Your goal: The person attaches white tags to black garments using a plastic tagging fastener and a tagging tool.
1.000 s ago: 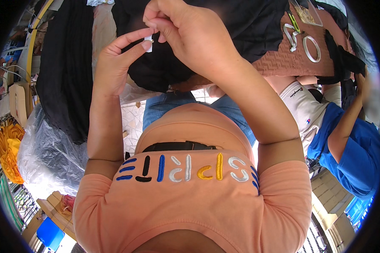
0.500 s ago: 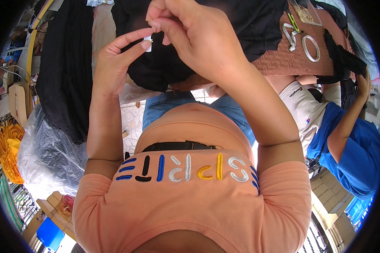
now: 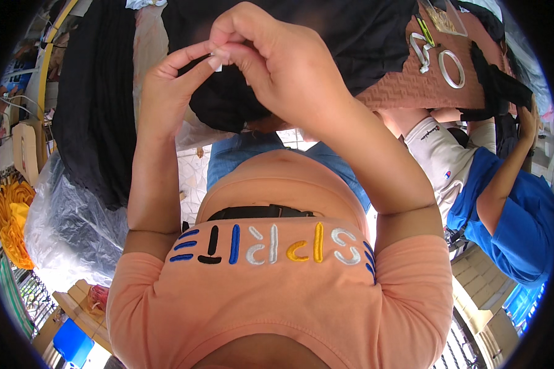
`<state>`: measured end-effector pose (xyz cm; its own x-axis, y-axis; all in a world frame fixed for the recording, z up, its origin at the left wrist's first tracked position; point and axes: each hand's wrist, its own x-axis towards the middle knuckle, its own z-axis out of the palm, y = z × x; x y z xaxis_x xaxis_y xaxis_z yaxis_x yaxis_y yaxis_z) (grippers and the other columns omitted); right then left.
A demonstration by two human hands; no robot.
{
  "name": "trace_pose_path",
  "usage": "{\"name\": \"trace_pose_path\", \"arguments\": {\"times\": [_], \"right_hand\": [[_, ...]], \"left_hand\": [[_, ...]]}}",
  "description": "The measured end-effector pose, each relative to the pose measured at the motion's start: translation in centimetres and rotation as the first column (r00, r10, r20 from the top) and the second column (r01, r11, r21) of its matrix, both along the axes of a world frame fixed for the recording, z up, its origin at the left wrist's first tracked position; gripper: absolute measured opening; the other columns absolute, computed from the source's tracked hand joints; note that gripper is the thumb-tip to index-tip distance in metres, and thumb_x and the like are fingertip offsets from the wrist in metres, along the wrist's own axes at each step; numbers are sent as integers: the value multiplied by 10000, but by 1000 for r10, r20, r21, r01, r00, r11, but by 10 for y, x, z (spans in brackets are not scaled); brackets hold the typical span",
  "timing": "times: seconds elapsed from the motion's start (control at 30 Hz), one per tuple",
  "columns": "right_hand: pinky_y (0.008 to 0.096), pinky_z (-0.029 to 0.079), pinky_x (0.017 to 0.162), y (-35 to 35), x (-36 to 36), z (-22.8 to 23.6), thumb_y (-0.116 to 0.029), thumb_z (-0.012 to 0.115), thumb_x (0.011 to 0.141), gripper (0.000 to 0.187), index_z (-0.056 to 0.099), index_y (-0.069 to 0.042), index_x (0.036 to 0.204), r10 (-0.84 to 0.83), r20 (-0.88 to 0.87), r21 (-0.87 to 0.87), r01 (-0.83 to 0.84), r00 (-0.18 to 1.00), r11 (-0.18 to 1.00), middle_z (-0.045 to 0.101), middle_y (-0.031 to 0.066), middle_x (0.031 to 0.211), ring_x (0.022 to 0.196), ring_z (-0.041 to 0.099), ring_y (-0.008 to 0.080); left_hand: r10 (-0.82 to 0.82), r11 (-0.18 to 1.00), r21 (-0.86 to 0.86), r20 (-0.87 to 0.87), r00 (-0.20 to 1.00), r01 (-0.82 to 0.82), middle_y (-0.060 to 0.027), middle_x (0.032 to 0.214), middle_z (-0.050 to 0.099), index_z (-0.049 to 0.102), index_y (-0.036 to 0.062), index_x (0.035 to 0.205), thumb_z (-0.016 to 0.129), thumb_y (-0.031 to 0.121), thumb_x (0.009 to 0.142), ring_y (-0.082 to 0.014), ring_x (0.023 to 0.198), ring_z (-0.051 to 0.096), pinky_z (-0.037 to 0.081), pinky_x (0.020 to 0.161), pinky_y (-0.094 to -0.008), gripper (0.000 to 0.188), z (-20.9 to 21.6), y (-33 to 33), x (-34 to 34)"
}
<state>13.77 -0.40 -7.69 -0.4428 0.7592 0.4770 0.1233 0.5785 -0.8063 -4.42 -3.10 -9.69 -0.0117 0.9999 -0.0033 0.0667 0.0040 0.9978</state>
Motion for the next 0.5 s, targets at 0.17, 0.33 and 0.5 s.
{"name": "trace_pose_path", "arguments": {"times": [0.17,0.33,0.5], "right_hand": [[221,468,561,13,6,3,23,639,825,94,663,-32,898,-69,84,214,49,994,976,619,44,877,694,596,106],[255,468,553,14,5,3,-18,696,751,126,701,-75,864,-228,241,498,81,943,863,599,41,846,663,600,170],[261,466,544,16,4,9,-16,700,691,174,716,-85,849,-251,295,599,26,922,801,578,38,808,649,598,175]], "left_hand": [[18,1000,-18,7,1000,-18,-32,950,688,699,28,1049,696,59,812,-58,847,597,463,795,-193,238,-2,-1,-3],[-12,998,-56,-46,999,9,-73,1042,672,662,-6,1097,678,11,823,-91,916,616,471,854,-211,275,4,-4,-5],[-53,995,-82,63,997,58,-67,1057,666,651,-6,1121,668,-10,816,-89,928,610,467,859,-212,305,6,-5,-8]]}}
